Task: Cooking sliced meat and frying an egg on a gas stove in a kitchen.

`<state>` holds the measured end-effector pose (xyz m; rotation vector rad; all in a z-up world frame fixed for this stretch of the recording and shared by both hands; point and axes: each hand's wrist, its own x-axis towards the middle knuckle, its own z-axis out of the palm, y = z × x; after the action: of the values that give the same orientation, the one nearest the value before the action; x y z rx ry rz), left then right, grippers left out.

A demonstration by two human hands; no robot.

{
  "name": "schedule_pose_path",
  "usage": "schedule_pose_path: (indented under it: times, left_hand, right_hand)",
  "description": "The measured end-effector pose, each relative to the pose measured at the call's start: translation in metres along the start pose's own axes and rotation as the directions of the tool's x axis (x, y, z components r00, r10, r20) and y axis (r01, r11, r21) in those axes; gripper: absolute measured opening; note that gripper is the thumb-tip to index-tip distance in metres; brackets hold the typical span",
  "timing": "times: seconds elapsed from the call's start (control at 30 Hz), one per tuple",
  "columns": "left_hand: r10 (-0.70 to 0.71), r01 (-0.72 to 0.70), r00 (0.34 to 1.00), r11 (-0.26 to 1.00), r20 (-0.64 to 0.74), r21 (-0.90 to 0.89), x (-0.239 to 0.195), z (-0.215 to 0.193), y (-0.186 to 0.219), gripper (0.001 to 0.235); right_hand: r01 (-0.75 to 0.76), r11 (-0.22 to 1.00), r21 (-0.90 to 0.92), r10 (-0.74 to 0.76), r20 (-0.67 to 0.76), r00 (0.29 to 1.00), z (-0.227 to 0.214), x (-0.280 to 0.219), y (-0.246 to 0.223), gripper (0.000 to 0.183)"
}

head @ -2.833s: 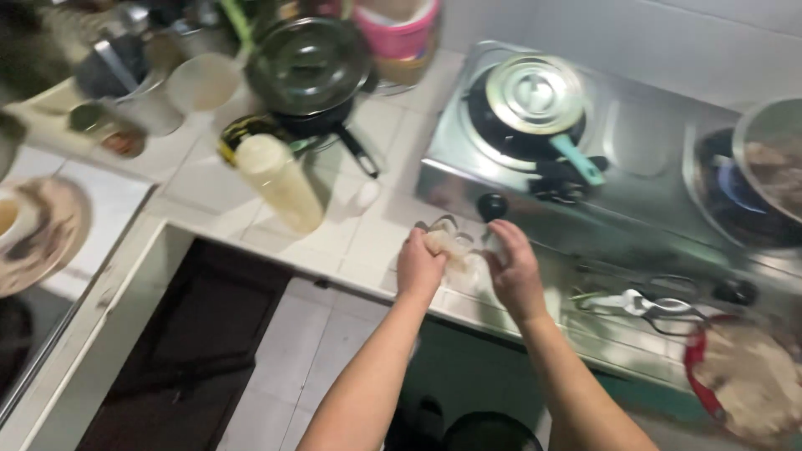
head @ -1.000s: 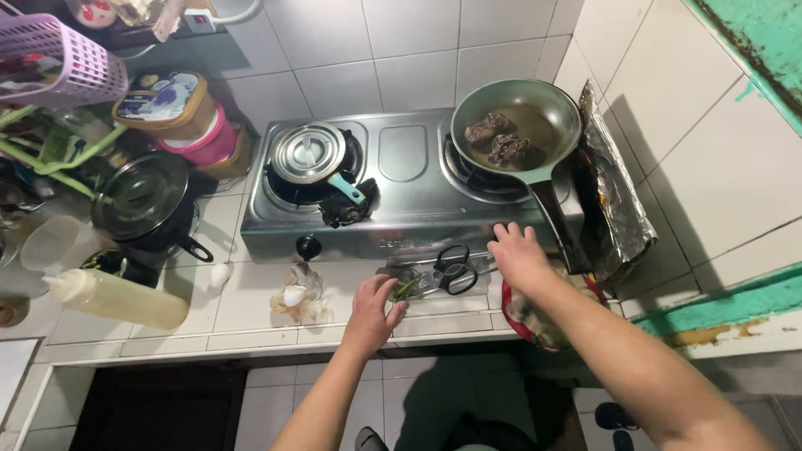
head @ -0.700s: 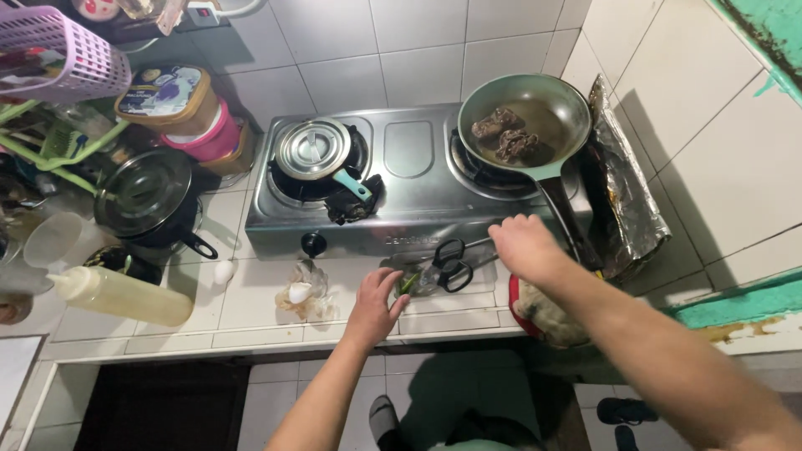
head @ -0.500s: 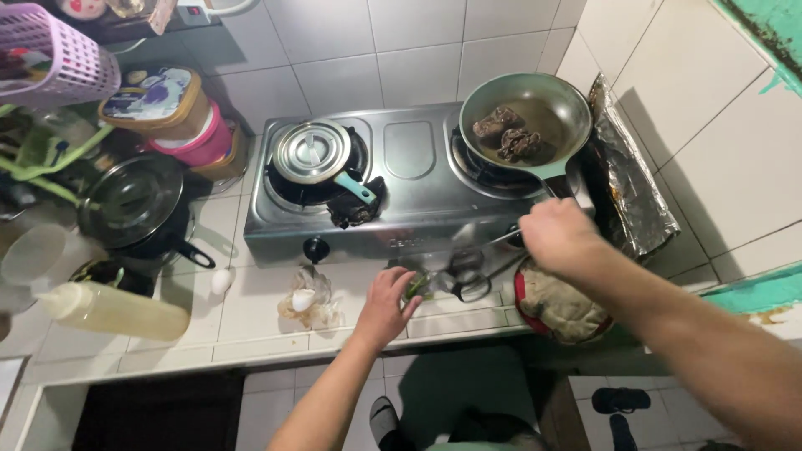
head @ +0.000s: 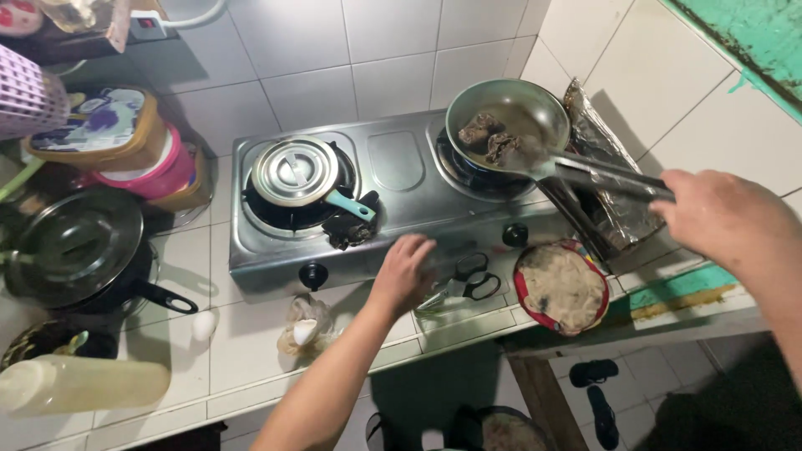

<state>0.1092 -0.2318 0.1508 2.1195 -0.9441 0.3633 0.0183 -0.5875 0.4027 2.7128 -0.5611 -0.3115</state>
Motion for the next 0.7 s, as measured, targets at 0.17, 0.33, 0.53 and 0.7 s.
schedule_pose_path:
  times: [0.17,0.33,0.53,0.7]
  left_hand:
    - [0.024,-0.023,1.000,0.974,0.001,0.225,0.038,0.016,-0.016,0.060]
    - [-0.167,0.115,0.976,0.938,0.137,0.327,0.052,0.026,-0.017,0.052]
    - [-0.159,0.113,0.981,0.933,0.109,0.343,0.052,0.025,-0.012,0.043]
    - [-0.216,0.183,0.973,0.934,0.077,0.307,0.052,0.029,-0.006,0.045]
  right_hand:
    - [-0.064,0.987,0.148,0.083,-0.122,0.989,0.032,0.032,-0.013,0.027]
    - [0.047,0.968,0.245,0.015,-0.245,0.969,0.053,0.077,-0.025,0.027]
    - [0.203,0.940,0.273,-0.110,-0.322,0.940,0.060,0.122,-0.029,0.022]
    - [0.259,0.934,0.247,-0.165,-0.345,0.924,0.056,0.150,-0.019,0.019]
